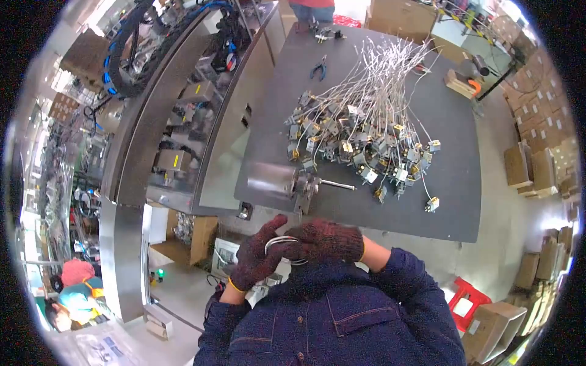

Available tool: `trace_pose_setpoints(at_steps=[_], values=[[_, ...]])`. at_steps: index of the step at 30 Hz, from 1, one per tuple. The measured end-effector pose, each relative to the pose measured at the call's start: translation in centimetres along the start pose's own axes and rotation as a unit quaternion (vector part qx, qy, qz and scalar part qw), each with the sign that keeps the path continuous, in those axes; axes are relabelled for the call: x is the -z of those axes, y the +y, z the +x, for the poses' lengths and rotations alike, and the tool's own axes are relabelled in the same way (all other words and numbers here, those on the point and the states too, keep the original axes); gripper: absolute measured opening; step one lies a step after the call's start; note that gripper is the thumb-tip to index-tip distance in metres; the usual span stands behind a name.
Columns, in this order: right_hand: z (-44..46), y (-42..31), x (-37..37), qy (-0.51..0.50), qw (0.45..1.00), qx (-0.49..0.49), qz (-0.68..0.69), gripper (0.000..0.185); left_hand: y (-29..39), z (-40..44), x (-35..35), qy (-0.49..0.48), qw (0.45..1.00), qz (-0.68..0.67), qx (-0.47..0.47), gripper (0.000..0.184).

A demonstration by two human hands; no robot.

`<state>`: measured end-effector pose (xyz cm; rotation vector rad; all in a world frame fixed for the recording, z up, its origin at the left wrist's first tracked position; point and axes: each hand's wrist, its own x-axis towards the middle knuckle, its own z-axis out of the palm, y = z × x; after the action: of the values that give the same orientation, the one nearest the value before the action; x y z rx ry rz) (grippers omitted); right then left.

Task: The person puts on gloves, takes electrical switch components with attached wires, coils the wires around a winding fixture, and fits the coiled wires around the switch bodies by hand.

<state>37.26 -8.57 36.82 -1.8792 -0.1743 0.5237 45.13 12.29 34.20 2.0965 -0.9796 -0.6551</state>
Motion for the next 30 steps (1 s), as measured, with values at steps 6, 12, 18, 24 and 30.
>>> trace_pose_setpoints(at_steps=[6, 12, 18, 24, 30], values=[[1.6, 4.9, -5.4, 0.269, 0.931, 0.156, -0.190, 0.038, 0.5, -0.1, -0.6, 0.152, 0.975, -0.071, -0.148, 0.052], [2.2, 4.0, -7.1, 0.417, 0.879, 0.077, -0.216, 0.039, 1.1, 1.3, -2.2, 0.195, 0.941, -0.243, -0.132, 0.046], [2.5, 4.0, -5.9, 0.364, 0.926, 0.023, -0.102, 0.030, 0.2, -0.4, -2.5, 0.165, 0.909, -0.382, 0.041, 0.040], [2.2, 4.5, -6.3, 0.352, 0.910, 0.092, -0.199, 0.027, -3.6, -2.1, -2.0, 0.098, 0.991, -0.026, -0.084, 0.064], [3.0, 7.8, -8.0, 0.396, 0.831, 0.152, -0.359, 0.034, -1.3, -2.3, -1.4, 0.067, 0.939, -0.333, 0.059, 0.060]])
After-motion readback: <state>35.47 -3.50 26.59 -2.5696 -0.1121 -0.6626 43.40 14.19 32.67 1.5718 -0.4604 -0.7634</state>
